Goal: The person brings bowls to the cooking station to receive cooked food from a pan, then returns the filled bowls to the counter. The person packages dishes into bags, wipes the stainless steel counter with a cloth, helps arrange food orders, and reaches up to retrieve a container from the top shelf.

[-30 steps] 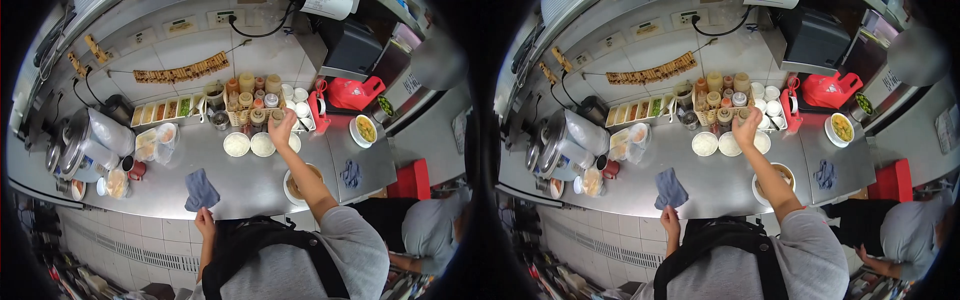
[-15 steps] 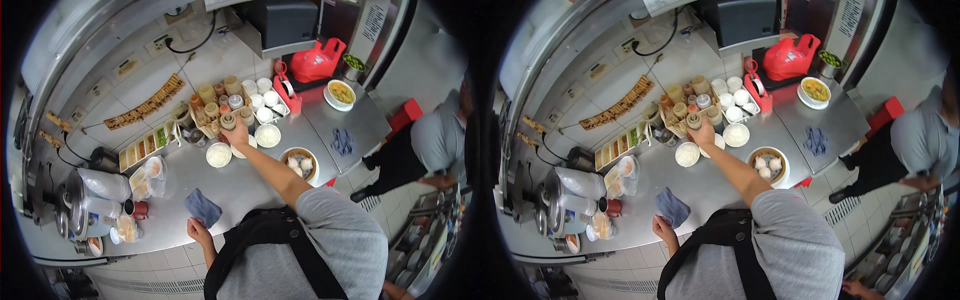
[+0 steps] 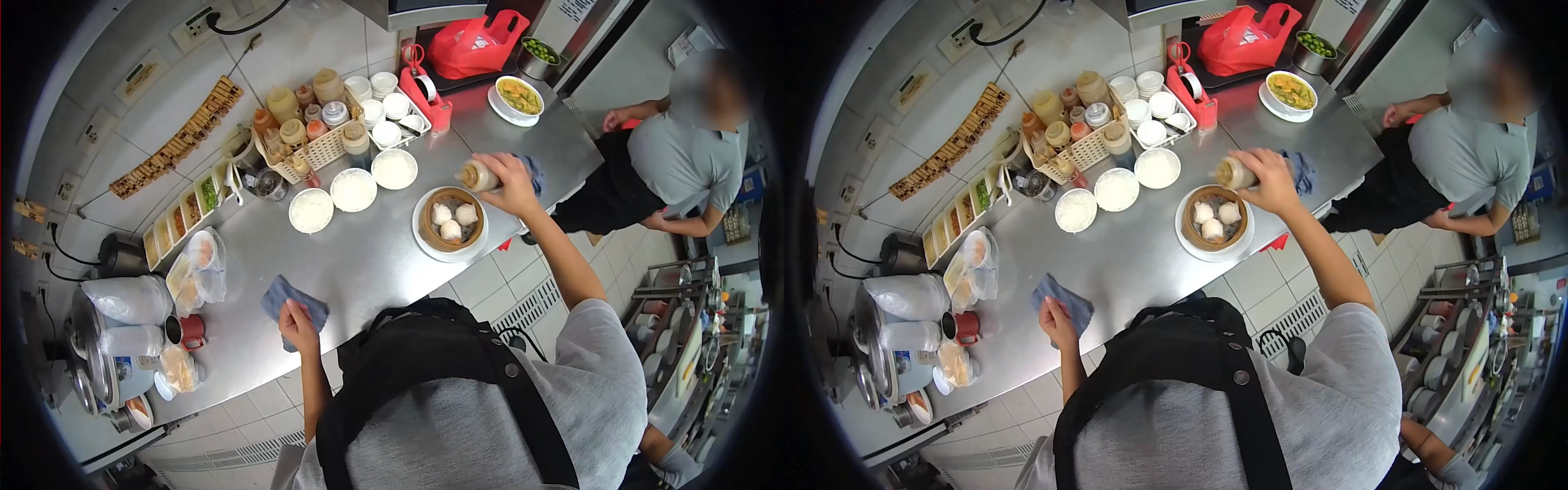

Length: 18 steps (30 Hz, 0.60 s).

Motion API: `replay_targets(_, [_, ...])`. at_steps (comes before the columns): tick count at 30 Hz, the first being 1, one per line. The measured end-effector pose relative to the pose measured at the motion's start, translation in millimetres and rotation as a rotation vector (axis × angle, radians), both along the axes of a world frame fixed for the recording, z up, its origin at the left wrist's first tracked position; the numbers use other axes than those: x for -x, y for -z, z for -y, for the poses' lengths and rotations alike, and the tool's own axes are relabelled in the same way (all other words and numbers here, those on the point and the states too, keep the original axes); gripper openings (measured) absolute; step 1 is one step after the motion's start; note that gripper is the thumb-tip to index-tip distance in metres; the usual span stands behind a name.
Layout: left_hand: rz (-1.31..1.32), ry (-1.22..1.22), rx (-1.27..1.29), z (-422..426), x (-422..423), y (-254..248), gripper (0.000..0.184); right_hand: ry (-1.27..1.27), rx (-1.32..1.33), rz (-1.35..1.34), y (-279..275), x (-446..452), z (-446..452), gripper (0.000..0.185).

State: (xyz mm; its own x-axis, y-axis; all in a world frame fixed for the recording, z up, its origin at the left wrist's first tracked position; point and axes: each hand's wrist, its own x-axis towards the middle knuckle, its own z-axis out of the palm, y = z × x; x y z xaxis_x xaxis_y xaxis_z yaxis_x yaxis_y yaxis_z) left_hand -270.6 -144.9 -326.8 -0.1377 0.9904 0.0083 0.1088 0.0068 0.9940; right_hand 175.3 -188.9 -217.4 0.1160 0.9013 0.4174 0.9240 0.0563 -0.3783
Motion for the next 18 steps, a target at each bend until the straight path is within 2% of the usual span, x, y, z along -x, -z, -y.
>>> replay_targets(2, [0.012, 0.052, -0.048, -2.5, -9.9, -4.3, 0.039, 0.058, 0.199, 0.203, 6.8, -10.8, 20.8, 0.065])
replay_targets(7, [0.02, 0.118, -0.046, -2.0, -26.2, -10.3, 0.038, 0.031, 0.233, 0.408, 31.1, -23.9, 38.7, 0.054])
replay_targets(9, [0.011, 0.138, -0.057, 0.6, -29.3, -11.3, 0.038, 0.003, 0.232, 0.606, 35.5, -22.7, 37.2, 0.043])
replay_targets(16, [0.003, 0.147, -0.051, 3.1, -27.9, -6.5, 0.037, -0.039, 0.135, 0.578, 27.0, -2.8, 37.1, 0.031])
replay_targets(18, [-0.004, 0.143, -0.051, 4.6, -27.2, -6.4, 0.037, -0.151, 0.159, 0.616, 33.7, -0.4, 31.2, 0.031])
